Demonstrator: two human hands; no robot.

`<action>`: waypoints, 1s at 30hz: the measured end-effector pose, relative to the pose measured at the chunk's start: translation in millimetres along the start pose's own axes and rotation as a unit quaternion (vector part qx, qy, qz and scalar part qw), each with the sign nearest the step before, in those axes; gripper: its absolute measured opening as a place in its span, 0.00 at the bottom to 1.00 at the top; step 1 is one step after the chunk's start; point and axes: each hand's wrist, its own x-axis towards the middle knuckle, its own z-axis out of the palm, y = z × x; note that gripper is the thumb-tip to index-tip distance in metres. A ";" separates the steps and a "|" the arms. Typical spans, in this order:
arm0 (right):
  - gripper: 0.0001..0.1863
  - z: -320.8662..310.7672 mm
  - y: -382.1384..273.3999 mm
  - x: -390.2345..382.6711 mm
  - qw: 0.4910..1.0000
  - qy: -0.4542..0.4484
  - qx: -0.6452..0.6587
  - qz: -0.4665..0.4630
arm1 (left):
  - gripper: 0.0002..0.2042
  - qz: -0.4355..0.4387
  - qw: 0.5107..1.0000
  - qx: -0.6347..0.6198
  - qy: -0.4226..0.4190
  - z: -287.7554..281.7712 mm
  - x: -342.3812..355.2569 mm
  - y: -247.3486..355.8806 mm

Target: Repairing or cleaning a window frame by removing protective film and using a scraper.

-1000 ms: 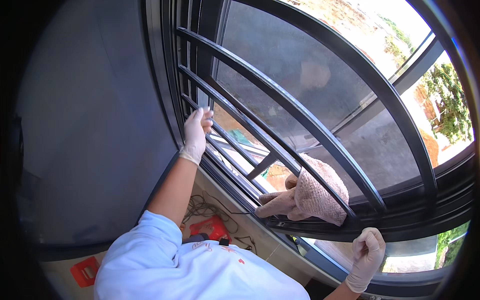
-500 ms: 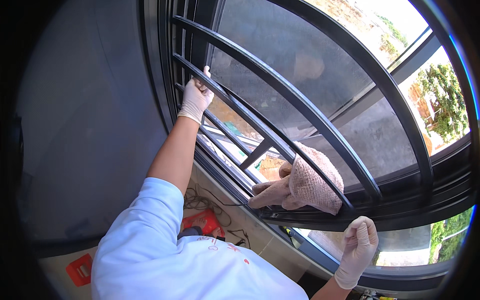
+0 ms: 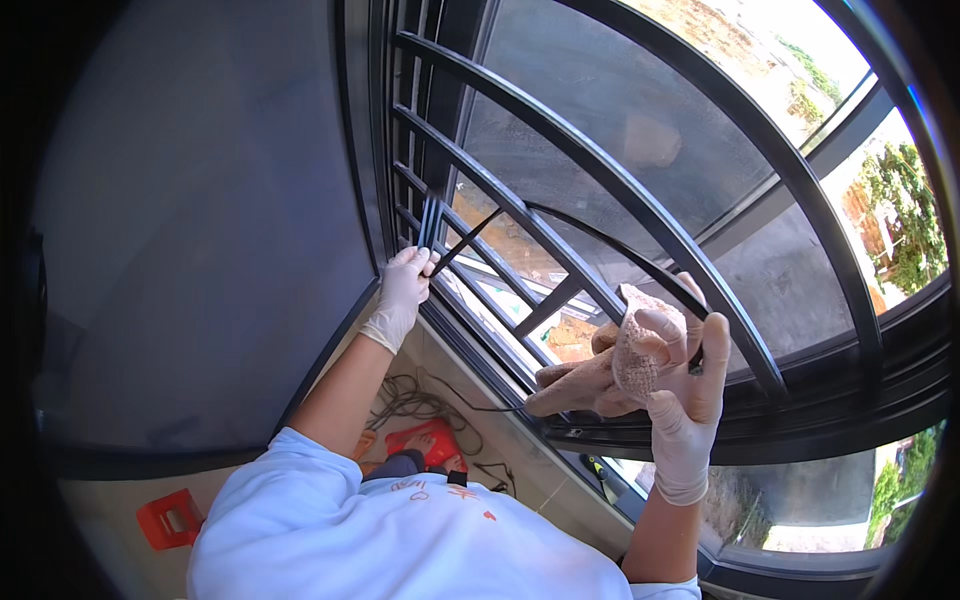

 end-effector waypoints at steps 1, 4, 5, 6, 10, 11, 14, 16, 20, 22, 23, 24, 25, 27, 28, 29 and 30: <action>0.40 8.6 4.0 3.0 1.000 -0.006 0.005 0.004 | 0.10 0.033 0.999 0.043 -0.004 2.7 0.6 -5.4; 0.29 7.5 20.9 19.8 0.942 -0.002 -0.327 -0.071 | 0.10 0.098 0.980 0.172 -0.010 39.2 1.3 -10.0; 0.29 19.3 26.6 23.6 0.938 -0.033 -0.344 -0.013 | 0.10 0.144 0.962 0.233 -0.015 43.8 8.6 -17.7; 0.29 34.1 32.5 26.7 0.929 -0.066 -0.361 0.044 | 0.10 0.187 0.937 0.294 -0.019 48.3 16.1 -25.0; 0.34 54.3 67.4 46.8 0.812 -0.199 -0.542 -0.086 | 0.13 0.171 0.882 0.435 0.059 86.6 16.5 -35.9; 0.34 55.3 72.4 48.4 0.821 -0.181 -0.537 -0.074 | 0.14 0.133 0.880 0.454 0.044 92.1 7.5 -26.4; 0.36 37.7 87.1 48.6 0.832 -0.128 -0.539 0.004 | 0.26 0.165 0.910 0.375 0.069 101.8 -12.8 -41.1; 0.37 13.4 94.2 47.1 0.818 -0.077 -0.570 -0.002 | 0.29 0.025 0.994 0.070 -0.078 113.0 -49.1 -18.2; 0.36 -13.5 83.0 52.3 0.814 0.039 -0.563 0.137 | 0.29 0.198 0.959 0.187 -0.076 102.4 -77.8 -38.3; 0.36 -52.3 88.2 49.7 0.740 0.034 -0.667 0.081 | 0.26 0.211 0.964 0.112 -0.120 84.6 -100.6 -44.9; 0.36 -61.8 83.2 51.2 0.738 0.037 -0.668 0.084 | 0.23 0.156 0.977 0.091 -0.112 69.9 -99.5 -44.0; 0.35 -67.7 80.8 54.2 0.745 0.032 -0.649 0.150 | 0.21 0.099 0.987 0.072 -0.102 52.1 -91.7 -45.9; 0.35 -70.7 77.4 54.5 0.745 0.030 -0.630 0.216 | 0.18 0.049 0.998 0.020 -0.031 37.9 -69.8 -45.9; 0.34 -74.8 78.5 58.6 0.732 0.028 -0.617 0.287 | 0.14 -0.024 0.995 -0.051 0.079 9.8 -6.6 -43.9; 0.34 -76.7 78.9 59.8 0.720 0.021 -0.599 0.350 | 0.12 -0.046 0.990 -0.070 0.114 -2.3 26.4 -41.9; 0.32 -77.2 84.7 58.3 0.722 0.015 -0.607 0.332 | 0.10 -0.064 0.989 -0.079 0.103 -10.2 57.6 -38.3; 0.30 -61.4 79.9 67.4 0.738 0.016 -0.555 0.383 | 0.10 -0.085 0.988 -0.087 0.097 -16.3 85.3 -35.3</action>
